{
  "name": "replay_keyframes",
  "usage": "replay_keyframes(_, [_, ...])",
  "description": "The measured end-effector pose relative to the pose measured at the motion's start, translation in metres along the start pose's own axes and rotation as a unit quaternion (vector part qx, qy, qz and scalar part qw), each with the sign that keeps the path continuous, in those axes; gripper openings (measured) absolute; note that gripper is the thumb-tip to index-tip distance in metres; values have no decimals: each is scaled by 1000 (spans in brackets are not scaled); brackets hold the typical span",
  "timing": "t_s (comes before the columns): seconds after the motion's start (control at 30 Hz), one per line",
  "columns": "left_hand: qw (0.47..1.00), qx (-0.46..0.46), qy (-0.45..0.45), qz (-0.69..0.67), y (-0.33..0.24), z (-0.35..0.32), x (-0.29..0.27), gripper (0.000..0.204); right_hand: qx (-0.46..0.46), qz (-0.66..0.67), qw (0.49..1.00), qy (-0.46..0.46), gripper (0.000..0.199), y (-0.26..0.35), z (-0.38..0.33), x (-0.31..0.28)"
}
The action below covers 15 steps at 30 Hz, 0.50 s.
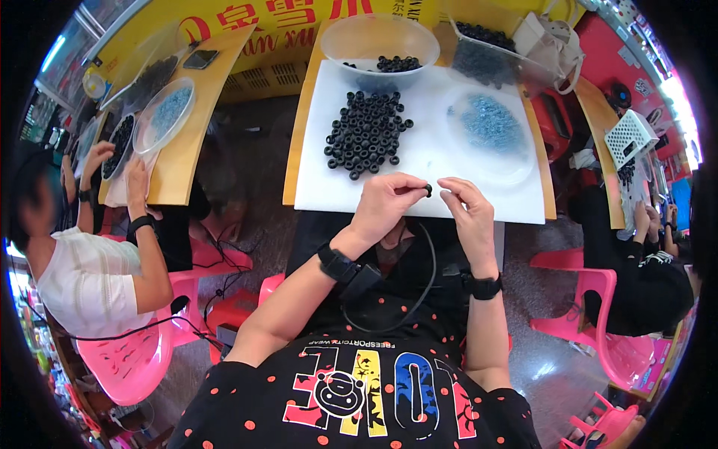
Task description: The person is sorting small black and blue plastic components into different containers for manufacturing.
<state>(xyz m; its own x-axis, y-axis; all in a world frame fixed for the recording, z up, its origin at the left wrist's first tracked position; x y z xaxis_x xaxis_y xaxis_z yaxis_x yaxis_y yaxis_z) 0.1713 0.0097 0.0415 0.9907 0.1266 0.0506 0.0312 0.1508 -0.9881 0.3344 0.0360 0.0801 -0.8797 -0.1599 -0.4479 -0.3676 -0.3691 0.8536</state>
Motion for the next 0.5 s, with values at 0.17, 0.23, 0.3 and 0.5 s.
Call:
replay_keyframes(0.17, [930,265,23,254,-17,0,21,19,-24,-24,999,36,12,-8,7,12])
replay_keyframes(0.23, [928,279,17,247,-17,-1,22,17,-10,-13,1000,23,11,-20,9,11])
replay_keyframes(0.3, [928,286,11,239,-24,-3,24,16,7,-6,1000,13,12,-30,8,11])
replay_keyframes(0.5, [929,277,15,244,-14,-2,22,15,47,-3,998,31,12,-42,10,16])
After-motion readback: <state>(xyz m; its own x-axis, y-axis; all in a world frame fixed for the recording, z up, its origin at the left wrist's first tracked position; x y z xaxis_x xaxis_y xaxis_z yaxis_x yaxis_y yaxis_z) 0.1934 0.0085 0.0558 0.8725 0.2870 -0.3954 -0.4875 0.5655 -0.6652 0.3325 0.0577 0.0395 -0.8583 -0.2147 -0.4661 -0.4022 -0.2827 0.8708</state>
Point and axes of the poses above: each hand's wrist, its own z-axis towards the middle knuckle, its own x-axis out of the palm, y = z × x, the point moved 10 cm from there along z, towards the middle knuckle, and after that the axes turned 5 degrees about -z, right-handed, at the moved point
